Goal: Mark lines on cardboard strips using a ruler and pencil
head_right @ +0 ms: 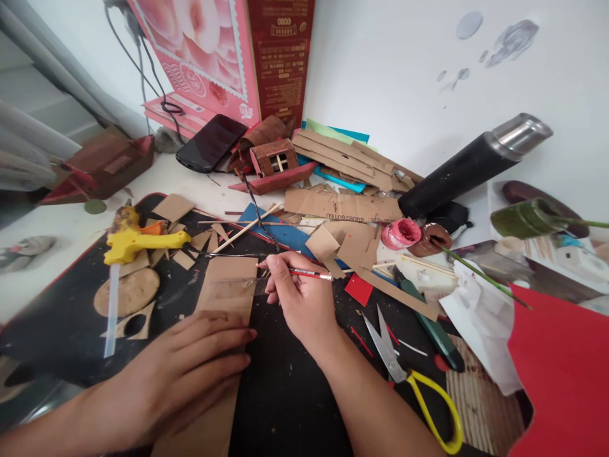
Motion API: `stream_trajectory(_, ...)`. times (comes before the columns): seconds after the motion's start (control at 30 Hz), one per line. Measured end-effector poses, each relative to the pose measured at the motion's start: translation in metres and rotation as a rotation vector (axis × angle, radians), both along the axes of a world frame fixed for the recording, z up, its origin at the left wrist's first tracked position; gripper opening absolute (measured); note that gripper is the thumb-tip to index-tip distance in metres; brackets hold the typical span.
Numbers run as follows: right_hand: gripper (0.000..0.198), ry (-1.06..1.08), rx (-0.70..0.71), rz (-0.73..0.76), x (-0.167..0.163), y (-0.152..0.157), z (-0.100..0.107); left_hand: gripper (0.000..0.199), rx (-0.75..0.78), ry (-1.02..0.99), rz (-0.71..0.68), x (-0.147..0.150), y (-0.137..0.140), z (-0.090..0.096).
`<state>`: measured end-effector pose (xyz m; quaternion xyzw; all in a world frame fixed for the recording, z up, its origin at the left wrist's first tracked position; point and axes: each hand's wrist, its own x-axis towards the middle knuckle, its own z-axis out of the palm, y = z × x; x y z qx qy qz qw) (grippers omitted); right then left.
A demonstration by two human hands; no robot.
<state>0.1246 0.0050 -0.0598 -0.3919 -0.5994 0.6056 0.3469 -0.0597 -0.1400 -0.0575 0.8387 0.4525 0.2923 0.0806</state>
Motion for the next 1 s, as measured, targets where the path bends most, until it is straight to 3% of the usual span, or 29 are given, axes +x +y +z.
stream_trajectory(0.13,0.046,-0.006,0.011,-0.029,0.003,0.005,-0.001,0.029,0.090,0.111,0.232,-0.006,0.005,-0.004)
stream_trajectory(0.23,0.046,-0.011,0.014,-0.031,0.004,0.007,-0.001,0.032,0.117,0.249,0.317,-0.006,0.008,-0.007)
stream_trajectory(0.5,0.047,-0.043,0.102,-0.021,0.007,0.006,0.001,0.035,0.120,0.298,0.251,-0.002,0.009,-0.012)
stream_trajectory(1.0,0.051,0.069,-0.097,-0.012,0.003,0.007,0.003,0.029,0.110,0.251,0.251,-0.005,0.003,-0.011)
